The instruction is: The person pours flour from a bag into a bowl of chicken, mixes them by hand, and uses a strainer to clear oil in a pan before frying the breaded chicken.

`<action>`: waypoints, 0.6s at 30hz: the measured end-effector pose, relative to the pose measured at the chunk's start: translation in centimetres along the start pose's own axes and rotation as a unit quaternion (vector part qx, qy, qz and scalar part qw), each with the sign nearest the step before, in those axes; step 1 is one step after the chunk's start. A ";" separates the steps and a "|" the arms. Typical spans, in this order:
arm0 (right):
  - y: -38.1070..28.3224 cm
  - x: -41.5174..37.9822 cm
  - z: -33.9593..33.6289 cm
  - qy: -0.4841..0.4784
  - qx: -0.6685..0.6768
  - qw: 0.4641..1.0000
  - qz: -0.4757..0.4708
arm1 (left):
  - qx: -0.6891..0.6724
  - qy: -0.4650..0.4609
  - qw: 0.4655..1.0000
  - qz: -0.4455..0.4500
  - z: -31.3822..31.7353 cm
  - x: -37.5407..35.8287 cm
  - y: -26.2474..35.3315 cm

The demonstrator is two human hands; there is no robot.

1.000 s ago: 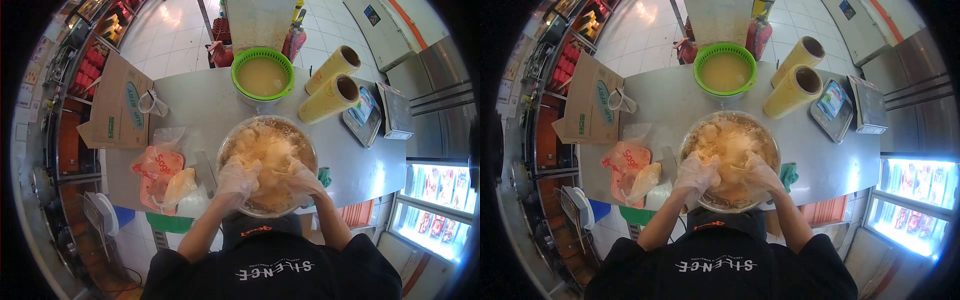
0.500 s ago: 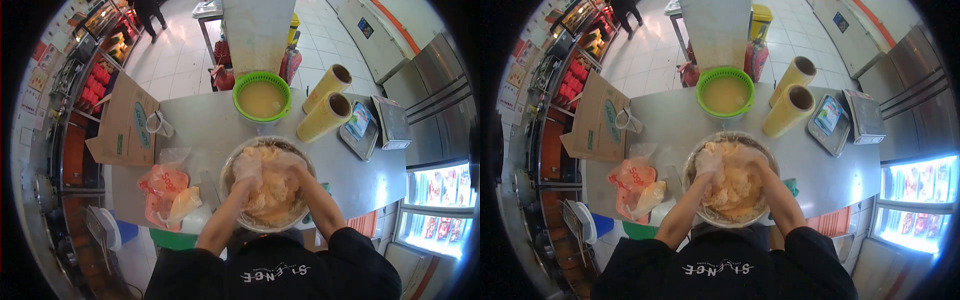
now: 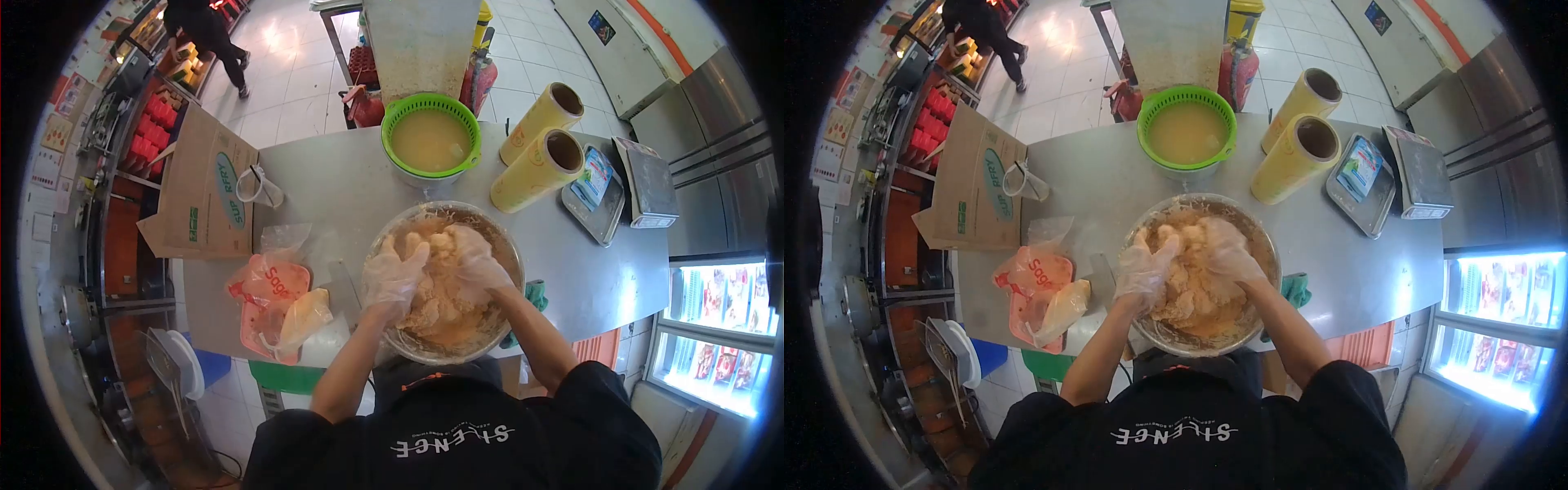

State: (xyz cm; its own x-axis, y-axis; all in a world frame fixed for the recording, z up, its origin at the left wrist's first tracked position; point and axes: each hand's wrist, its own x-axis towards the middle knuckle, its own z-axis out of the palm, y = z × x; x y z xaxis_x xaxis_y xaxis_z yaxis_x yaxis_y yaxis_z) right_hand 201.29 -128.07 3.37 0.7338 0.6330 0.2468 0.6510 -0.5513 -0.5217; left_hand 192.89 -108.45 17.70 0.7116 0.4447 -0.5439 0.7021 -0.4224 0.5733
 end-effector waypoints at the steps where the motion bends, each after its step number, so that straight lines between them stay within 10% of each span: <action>1: -1.5 -0.9 -1.7 -0.013 0.007 0.995 0.102 | 0.046 -0.014 0.998 -0.031 -0.2 -0.3 0.0; 3: -6.3 -1.4 -6.8 -0.034 0.017 0.953 0.302 | 0.060 0.027 0.996 -0.064 2.0 -0.5 -2.3; 6: -9.8 -1.9 -8.9 -0.067 0.155 0.697 0.697 | 0.028 0.005 0.991 -0.130 4.2 0.8 -3.7; 10: -6.2 -4.8 -3.1 -0.122 0.246 0.694 0.666 | 0.036 -0.047 0.988 -0.142 6.2 3.1 -6.2; 14: -7.1 -4.8 -2.7 -0.033 0.554 0.558 0.617 | -0.353 -0.161 0.882 -0.267 8.3 2.8 -7.8; 18: -9.7 -3.3 -5.8 -0.069 0.603 0.513 0.607 | -0.477 -0.293 0.813 -0.163 8.7 2.4 -10.2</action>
State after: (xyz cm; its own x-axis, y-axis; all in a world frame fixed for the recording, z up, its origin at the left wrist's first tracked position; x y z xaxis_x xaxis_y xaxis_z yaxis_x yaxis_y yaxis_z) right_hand 193.64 -127.96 12.31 0.3811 0.2982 -0.8751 -0.9242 0.0999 -0.3685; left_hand 187.61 -109.96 5.18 0.5780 -0.1593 -0.8003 0.7154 0.5707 0.4031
